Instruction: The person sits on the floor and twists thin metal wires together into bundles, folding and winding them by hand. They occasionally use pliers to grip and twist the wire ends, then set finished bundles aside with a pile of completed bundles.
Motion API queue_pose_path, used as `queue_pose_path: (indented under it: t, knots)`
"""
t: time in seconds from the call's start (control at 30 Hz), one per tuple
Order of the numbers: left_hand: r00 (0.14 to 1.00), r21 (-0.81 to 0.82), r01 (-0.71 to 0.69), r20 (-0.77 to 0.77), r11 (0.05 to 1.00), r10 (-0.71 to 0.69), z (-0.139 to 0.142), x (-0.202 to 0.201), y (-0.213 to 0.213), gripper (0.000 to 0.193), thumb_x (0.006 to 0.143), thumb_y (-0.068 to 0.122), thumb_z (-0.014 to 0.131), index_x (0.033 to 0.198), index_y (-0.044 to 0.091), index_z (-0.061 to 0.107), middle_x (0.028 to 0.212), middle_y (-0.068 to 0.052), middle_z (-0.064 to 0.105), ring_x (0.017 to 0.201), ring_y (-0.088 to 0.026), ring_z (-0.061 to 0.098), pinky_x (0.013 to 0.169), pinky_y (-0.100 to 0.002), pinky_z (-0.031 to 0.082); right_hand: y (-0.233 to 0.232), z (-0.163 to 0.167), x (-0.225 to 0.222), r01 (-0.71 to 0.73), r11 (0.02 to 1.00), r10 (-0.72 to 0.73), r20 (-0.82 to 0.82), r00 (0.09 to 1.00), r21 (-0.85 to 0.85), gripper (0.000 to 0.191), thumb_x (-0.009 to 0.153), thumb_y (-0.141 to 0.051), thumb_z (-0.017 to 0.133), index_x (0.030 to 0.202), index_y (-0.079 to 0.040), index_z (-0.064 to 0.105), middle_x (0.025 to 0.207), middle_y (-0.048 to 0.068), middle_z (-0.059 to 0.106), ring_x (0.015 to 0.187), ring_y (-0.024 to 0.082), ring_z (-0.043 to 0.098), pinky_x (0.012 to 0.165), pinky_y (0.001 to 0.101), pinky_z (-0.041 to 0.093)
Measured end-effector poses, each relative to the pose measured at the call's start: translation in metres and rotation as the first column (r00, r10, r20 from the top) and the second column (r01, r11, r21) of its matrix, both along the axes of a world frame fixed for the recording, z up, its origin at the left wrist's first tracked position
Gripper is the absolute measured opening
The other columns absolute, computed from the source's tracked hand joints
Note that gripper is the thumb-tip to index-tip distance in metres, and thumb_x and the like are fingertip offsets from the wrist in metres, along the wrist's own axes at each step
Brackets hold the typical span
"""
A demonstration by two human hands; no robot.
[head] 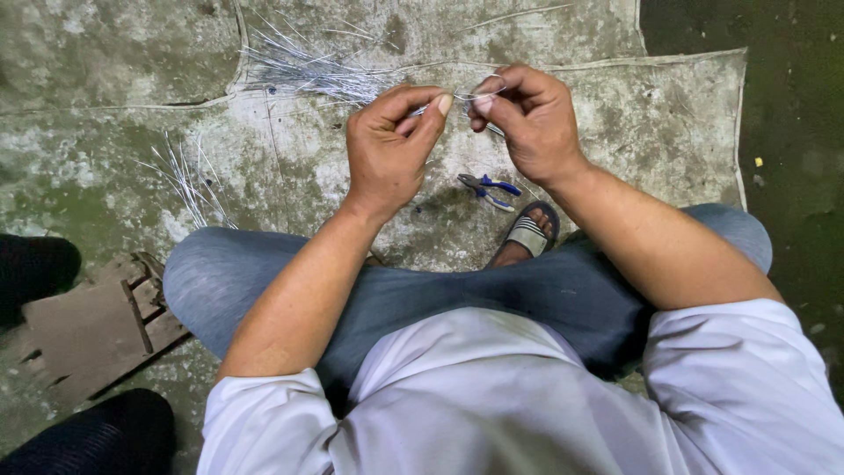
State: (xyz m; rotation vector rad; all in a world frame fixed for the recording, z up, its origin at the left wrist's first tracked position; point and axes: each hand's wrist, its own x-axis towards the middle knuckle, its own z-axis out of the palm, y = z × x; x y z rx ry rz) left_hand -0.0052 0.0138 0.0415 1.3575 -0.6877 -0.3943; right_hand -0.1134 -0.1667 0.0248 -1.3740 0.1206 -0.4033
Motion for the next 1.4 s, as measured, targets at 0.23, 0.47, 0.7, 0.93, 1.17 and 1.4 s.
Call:
queue_pose_path:
  t: [0.23,0.47,0.7,0.93,1.17,1.4]
  knots:
    - [0.996,-0.002,-0.086,0.001,0.996,0.086,-0.006,-0.003,-0.007,0.01,0.102,0.005,0.073,0.11,0.0,0.076,0.093,-0.001,0.071,0.078,0.0,0.057,0.061,-0.017,0.044,0.028,0.02,0.0,0.315,0.629,-0.165,0.273,0.948,-0.71,0.008,0.098,0.008,0.073,0.103,0.003,0.068,0.094,0.015,0.069,0.084,0.023,0.069,0.071,0.0308,0.054]
    - [0.923,0.057,-0.163,0.361,0.985,0.132,0.001,-0.001,-0.004,0.01,0.101,0.007,0.074,0.11,0.002,0.074,0.089,-0.006,0.071,0.073,-0.01,0.066,0.062,-0.026,0.052,0.031,0.047,-0.001,0.229,0.384,-0.033,0.235,0.971,-0.894,0.015,0.094,0.004,0.075,0.106,0.0,0.067,0.097,0.012,0.069,0.083,0.025,0.07,0.069,0.0361,0.056]
    - [0.816,0.152,-0.183,0.575,0.971,0.063,0.012,0.001,-0.006,0.008,0.098,0.009,0.075,0.105,0.006,0.076,0.086,-0.007,0.072,0.067,-0.018,0.071,0.059,-0.032,0.052,0.006,0.077,-0.003,0.179,0.133,0.089,0.191,0.978,-0.975,0.016,0.096,-0.005,0.078,0.106,-0.004,0.066,0.095,0.009,0.062,0.083,0.026,0.066,0.068,0.0384,0.052]
    - [0.858,0.145,0.068,0.497,0.987,-0.132,0.016,0.001,0.0,0.009,0.098,0.007,0.075,0.106,0.003,0.076,0.089,-0.006,0.071,0.072,-0.015,0.068,0.061,-0.03,0.051,-0.029,0.074,-0.002,-0.102,0.453,0.078,-0.075,0.994,-0.885,0.01,0.102,-0.006,0.076,0.099,-0.004,0.068,0.087,0.006,0.065,0.079,0.018,0.064,0.071,0.0313,0.051]
    - [0.936,0.109,0.307,0.143,0.946,-0.32,0.012,0.001,0.002,0.009,0.1,0.006,0.075,0.107,0.002,0.078,0.077,0.004,0.055,0.066,-0.003,0.042,0.057,-0.024,0.033,-0.055,0.039,0.001,-0.411,0.9,0.343,-0.352,0.871,-0.141,0.01,0.098,-0.005,0.073,0.106,0.001,0.07,0.098,0.004,0.073,0.09,0.01,0.068,0.083,0.0244,0.055]
    - [0.962,0.143,0.269,-0.001,0.953,-0.272,0.007,-0.002,0.004,0.01,0.101,0.007,0.076,0.109,0.002,0.077,0.077,0.005,0.058,0.068,0.001,0.042,0.058,-0.02,0.032,-0.048,-0.002,-0.003,-0.409,0.905,0.425,-0.217,0.879,0.116,0.012,0.101,-0.008,0.073,0.108,0.0,0.07,0.095,0.005,0.07,0.085,0.011,0.064,0.078,0.0255,0.052]
